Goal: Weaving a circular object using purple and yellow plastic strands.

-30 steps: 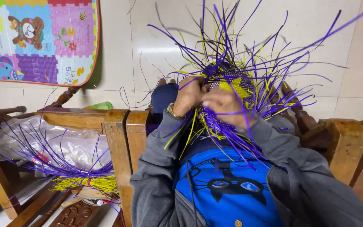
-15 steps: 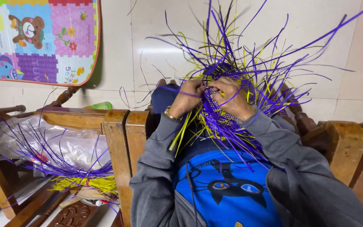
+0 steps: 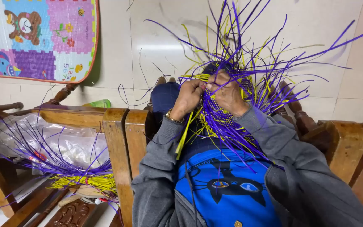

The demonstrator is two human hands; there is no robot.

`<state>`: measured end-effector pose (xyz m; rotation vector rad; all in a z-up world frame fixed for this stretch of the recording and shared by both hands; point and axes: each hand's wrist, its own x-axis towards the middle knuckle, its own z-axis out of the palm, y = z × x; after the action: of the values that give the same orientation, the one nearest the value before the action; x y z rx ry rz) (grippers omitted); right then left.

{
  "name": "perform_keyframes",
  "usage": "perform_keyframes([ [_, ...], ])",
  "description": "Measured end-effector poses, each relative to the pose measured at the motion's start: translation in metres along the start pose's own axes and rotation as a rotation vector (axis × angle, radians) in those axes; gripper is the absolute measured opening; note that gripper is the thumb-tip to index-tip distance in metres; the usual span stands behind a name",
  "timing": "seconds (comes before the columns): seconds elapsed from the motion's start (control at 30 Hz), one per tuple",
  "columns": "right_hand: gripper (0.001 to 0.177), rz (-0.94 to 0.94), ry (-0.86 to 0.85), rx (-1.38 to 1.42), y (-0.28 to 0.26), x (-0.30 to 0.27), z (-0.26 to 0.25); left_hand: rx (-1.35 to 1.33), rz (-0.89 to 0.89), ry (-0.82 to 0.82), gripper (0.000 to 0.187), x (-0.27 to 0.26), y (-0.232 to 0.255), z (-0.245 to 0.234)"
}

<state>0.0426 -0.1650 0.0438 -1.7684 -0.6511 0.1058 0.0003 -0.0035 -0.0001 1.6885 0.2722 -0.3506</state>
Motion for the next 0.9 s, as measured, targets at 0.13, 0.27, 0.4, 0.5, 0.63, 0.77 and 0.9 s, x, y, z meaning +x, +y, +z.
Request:
perform_keyframes([
  [0.13, 0.009, -0.08, -0.036, -0.065, -0.01, -0.006, -0.009, -0.139, -0.02, 0.039, 0.015, -0.002, -0.008, 0.008],
  [0.27, 0.009, -0.115, -0.046, -0.136, -0.005, -0.025, -0.011, 0.004, 0.034, 0.105, 0.016, -0.011, 0.003, 0.021],
  [0.4, 0.001, -0.206, 0.01, -0.39, 0.021, -0.027, -0.008, 0.43, 0.222, 0.25, 0.017, -0.03, 0.035, 0.026],
  [0.5, 0.003, -0.273, -0.018, -0.479, 0.01, -0.012, -0.014, 0.838, 0.456, 0.295, 0.014, -0.035, 0.025, 0.043],
  [0.63, 0.01, -0.214, 0.034, -0.442, -0.005, -0.003, -0.014, 0.489, 0.284, 0.323, 0.011, -0.017, 0.013, 0.034],
  [0.77, 0.011, -0.002, 0.046, -0.196, -0.01, 0.0, -0.018, 0.124, 0.151, 0.364, 0.015, -0.01, 0.002, 0.036],
  [0.9, 0.014, -0.054, 0.086, -0.066, -0.018, -0.001, -0.017, 0.048, 0.069, 0.336, 0.014, -0.005, -0.013, 0.037],
])
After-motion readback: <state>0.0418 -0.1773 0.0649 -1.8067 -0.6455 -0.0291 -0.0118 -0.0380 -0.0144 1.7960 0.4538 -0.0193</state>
